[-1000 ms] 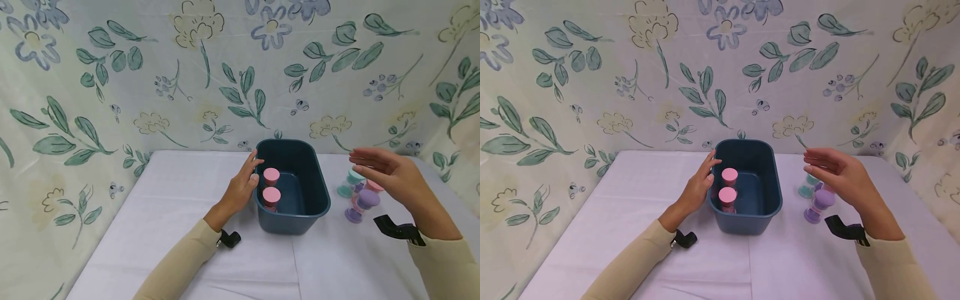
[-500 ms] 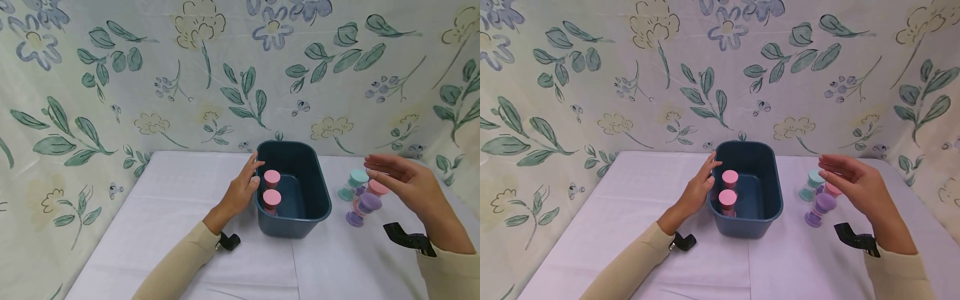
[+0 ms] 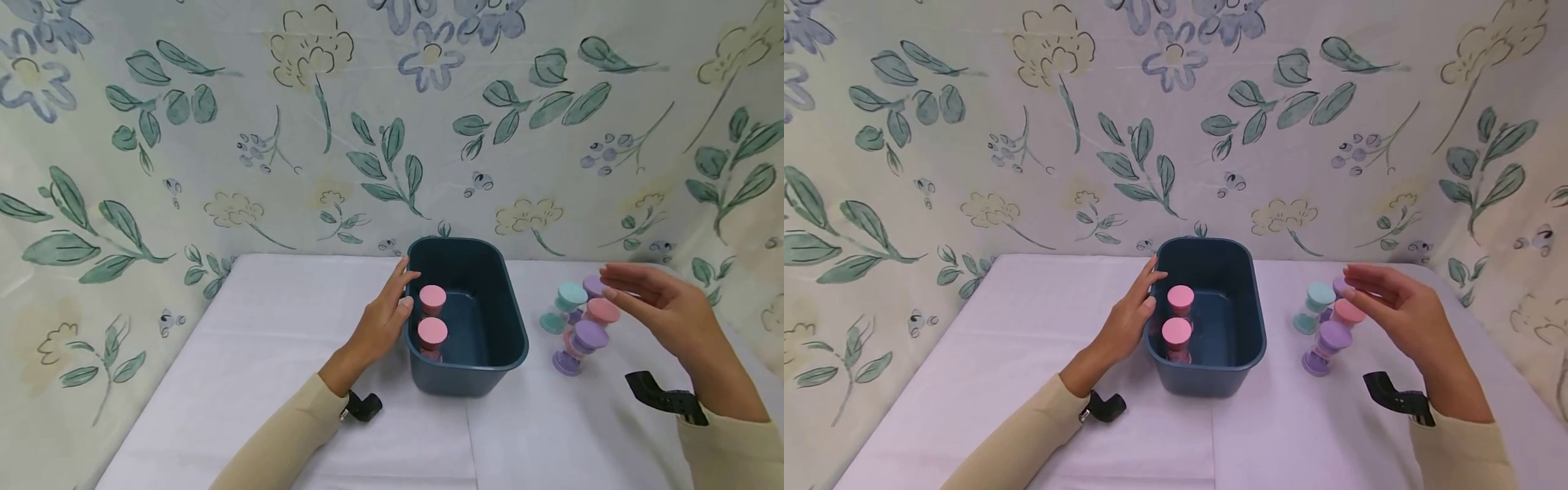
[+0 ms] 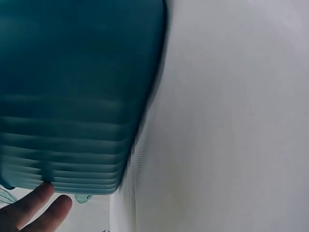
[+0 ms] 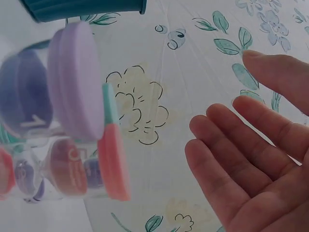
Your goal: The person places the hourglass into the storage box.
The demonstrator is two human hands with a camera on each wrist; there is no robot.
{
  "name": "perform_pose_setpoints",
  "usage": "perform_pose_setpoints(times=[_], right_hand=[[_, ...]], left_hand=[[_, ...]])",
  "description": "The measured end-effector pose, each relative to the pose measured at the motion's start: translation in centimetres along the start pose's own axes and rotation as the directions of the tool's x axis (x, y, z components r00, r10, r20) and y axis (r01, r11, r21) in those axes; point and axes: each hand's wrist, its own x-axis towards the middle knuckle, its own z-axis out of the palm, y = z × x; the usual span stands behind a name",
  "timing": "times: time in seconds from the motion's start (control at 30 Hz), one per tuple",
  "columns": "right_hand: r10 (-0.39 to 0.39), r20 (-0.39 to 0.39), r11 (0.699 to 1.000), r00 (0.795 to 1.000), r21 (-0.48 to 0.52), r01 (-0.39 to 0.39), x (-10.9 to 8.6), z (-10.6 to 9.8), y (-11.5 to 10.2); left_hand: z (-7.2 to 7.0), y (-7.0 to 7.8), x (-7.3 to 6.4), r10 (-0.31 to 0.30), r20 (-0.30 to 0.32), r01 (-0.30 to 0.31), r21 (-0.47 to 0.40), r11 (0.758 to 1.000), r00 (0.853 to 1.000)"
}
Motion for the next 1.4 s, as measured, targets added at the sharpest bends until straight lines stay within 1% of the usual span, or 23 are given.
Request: perform_pose_setpoints(times=[0.23,0.43,0.8,0.97,1.13,1.4], right_hand=[[0.084,0.024,0.996,0.996,0.012,-0.085,0.3,-0.6,1.6],[0.127,0.035,0.992,0.991,-0.013,-0.127,0.9,-1.0,2.6],[0.103,0.027,0.995,0.994,-0.004,-0.103,0.5,-1.1,3.8],[0.121,0.039,0.992,0.992,0.017,-0.122,0.3,-1.0,4.3],[0.153,0.064,0.988,0.986,-0.017,-0.152,-0.1,-1.1,4.5],[0.159,0.081,0.987,0.984,-0.038,-0.156,-0.2,-1.1,4.8]], left_hand=[[0.1,0.1,0.0,0.003,0.002,-0.003,-0.002,1.0,1.0],[0.1,0.1,0.3,-0.002,0.0,0.002,0.005,1.0,1.0],[0.0,0.1,0.2,0.003,0.006,-0.003,-0.018,1.0,1.0],[0.0,0.2,-0.1,0.0,0.0,0.0,-0.02,1.0,1.0],[-0.1,0.2,-0.4,0.004,0.004,-0.004,-0.026,1.0,1.0],[-0.1,0.1,-0.5,0.029,0.0,-0.029,-0.017,0.999,1.0]])
